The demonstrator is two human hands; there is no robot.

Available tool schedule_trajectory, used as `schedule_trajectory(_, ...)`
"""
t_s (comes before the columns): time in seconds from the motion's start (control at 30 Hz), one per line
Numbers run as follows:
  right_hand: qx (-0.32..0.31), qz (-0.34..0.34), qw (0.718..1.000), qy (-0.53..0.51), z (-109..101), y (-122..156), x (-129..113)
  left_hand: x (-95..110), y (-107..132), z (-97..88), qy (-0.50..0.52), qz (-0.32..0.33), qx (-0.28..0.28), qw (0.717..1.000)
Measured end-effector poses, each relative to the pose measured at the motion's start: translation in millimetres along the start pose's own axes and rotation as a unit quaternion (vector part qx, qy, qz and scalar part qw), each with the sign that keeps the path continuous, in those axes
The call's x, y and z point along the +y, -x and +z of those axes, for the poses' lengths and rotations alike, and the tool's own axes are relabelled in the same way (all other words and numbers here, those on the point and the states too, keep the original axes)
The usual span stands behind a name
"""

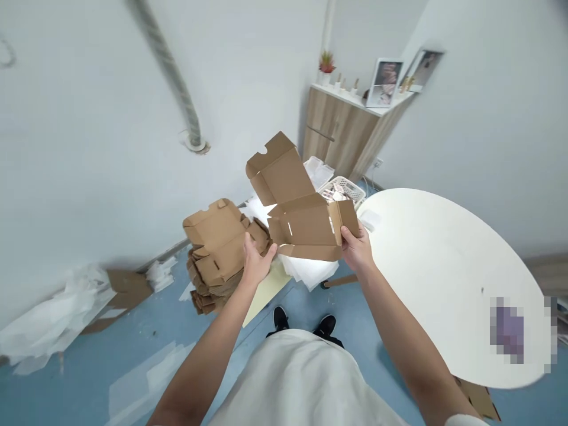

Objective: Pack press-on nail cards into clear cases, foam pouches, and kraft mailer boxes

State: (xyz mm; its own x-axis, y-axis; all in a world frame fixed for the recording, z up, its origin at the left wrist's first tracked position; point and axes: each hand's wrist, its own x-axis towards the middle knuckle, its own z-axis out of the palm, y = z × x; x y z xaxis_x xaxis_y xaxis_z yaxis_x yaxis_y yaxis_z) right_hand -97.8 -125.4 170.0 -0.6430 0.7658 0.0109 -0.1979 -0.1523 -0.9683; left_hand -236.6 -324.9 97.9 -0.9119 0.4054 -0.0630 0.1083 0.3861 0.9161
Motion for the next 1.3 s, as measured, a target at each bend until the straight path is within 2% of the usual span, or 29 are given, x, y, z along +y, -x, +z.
schedule_trajectory(0.07, 0.051, -0.01, 0.998, -0.023, -37, 13, -9, 13, 1, 33.2, 0.055, -0.049, -0.096, 0.993)
schedule_trajectory(0.13, 0.098, -0.007, 0.995, -0.033, -75, 27, -14, 28, 7, 68.0, 0.105, -0.081, -0.186, 0.974)
schedule_trajectory(0.23, 0.154, 0.002, 0.988, -0.025, -133, 50, -14, 50, 22, 119.3, 0.14, -0.077, -0.263, 0.952)
schedule_trajectory(0.4, 0.267, -0.009, 0.963, 0.022, -220, 83, -4, 69, 44, 198.1, 0.076, 0.018, -0.288, 0.955)
schedule_trajectory(0.53, 0.372, -0.021, 0.915, 0.157, -275, 107, 2, 68, 55, 252.1, -0.012, 0.115, -0.277, 0.954)
schedule_trajectory(0.6, 0.389, -0.002, 0.896, 0.216, -298, 119, 6, 68, 61, 273.6, -0.064, 0.147, -0.291, 0.943)
schedule_trajectory(0.67, 0.375, 0.026, 0.891, 0.256, -317, 131, 9, 70, 67, 291.1, -0.1, 0.166, -0.318, 0.928)
schedule_trajectory(0.8, 0.359, 0.079, 0.871, 0.326, -347, 149, 20, 79, 79, 318.7, -0.147, 0.182, -0.339, 0.911)
schedule_trajectory(0.9, 0.358, 0.109, 0.861, 0.343, -358, 157, 32, 81, 83, 337.3, -0.183, 0.174, -0.343, 0.905)
schedule_trajectory(1.0, 0.363, 0.147, 0.855, 0.34, -362, 162, 47, 76, 81, 355.0, -0.214, 0.165, -0.371, 0.888)
schedule_trajectory(1.17, 0.37, 0.19, 0.826, 0.38, -360, 162, 71, 65, 70, 381.7, -0.25, 0.151, -0.407, 0.866)
schedule_trajectory(1.3, 0.376, 0.233, 0.808, 0.39, -359, 160, 79, 64, 60, 391.8, -0.266, 0.142, -0.419, 0.857)
